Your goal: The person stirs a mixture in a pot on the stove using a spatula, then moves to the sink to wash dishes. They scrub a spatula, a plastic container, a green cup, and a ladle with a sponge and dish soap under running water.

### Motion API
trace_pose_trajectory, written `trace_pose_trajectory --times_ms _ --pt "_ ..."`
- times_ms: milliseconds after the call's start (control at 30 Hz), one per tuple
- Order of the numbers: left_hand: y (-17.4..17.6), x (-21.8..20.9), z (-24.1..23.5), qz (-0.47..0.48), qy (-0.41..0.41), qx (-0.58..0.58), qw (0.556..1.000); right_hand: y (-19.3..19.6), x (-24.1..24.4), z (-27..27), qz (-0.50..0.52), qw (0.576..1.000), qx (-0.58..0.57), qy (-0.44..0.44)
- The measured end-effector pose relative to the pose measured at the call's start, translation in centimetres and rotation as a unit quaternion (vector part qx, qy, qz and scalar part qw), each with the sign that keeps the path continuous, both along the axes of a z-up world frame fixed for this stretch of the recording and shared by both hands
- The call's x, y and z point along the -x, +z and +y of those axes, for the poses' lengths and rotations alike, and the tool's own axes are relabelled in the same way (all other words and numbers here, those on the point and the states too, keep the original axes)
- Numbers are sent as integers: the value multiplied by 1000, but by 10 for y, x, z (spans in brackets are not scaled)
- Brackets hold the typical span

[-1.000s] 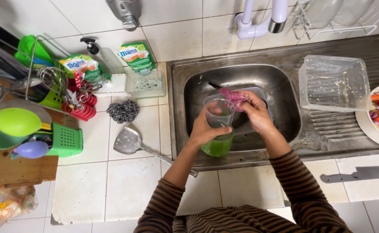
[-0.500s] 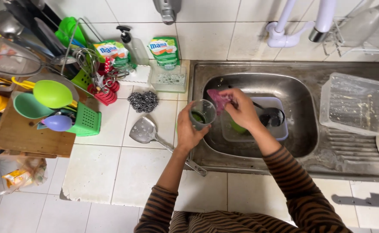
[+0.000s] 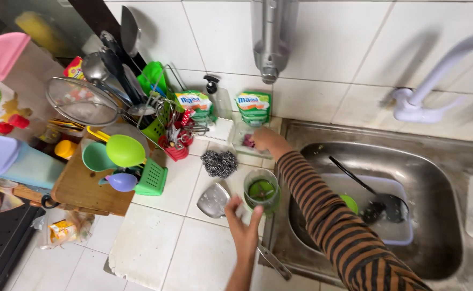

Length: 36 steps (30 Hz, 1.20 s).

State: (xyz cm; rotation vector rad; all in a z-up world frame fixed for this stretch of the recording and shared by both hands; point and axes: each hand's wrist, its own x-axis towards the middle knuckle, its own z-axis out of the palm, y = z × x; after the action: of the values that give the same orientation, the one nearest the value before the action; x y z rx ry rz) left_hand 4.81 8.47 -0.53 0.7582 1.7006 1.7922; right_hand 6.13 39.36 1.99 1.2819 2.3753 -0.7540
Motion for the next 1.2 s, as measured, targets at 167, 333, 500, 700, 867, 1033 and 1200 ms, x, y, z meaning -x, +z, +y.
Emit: trace_pose_trajectory --times_ms 167,333,500,700,867,1033,1200 --pt "29 -28 -9 -593 -77 103 795 -81 14 44 6 995 -58 78" --pt "29 -30 26 -753 -154 132 626 -30 9 22 5 1000 23 16" --pt "4 -33 42 -820 -98 27 563 50 -15 -25 92 992 -90 15" --pt "3 -33 50 -832 -92 26 547 101 -91 -86 257 941 -153 160" --pt "-28 -29 70 -774 -63 -14 630 54 -97 -147 149 892 -280 322" --pt "-7 -42 74 -752 -50 -54 654 43 -122 -189 174 910 -239 290" --pt "11 -64 58 -683 -50 -37 728 29 -163 -227 362 924 91 84"
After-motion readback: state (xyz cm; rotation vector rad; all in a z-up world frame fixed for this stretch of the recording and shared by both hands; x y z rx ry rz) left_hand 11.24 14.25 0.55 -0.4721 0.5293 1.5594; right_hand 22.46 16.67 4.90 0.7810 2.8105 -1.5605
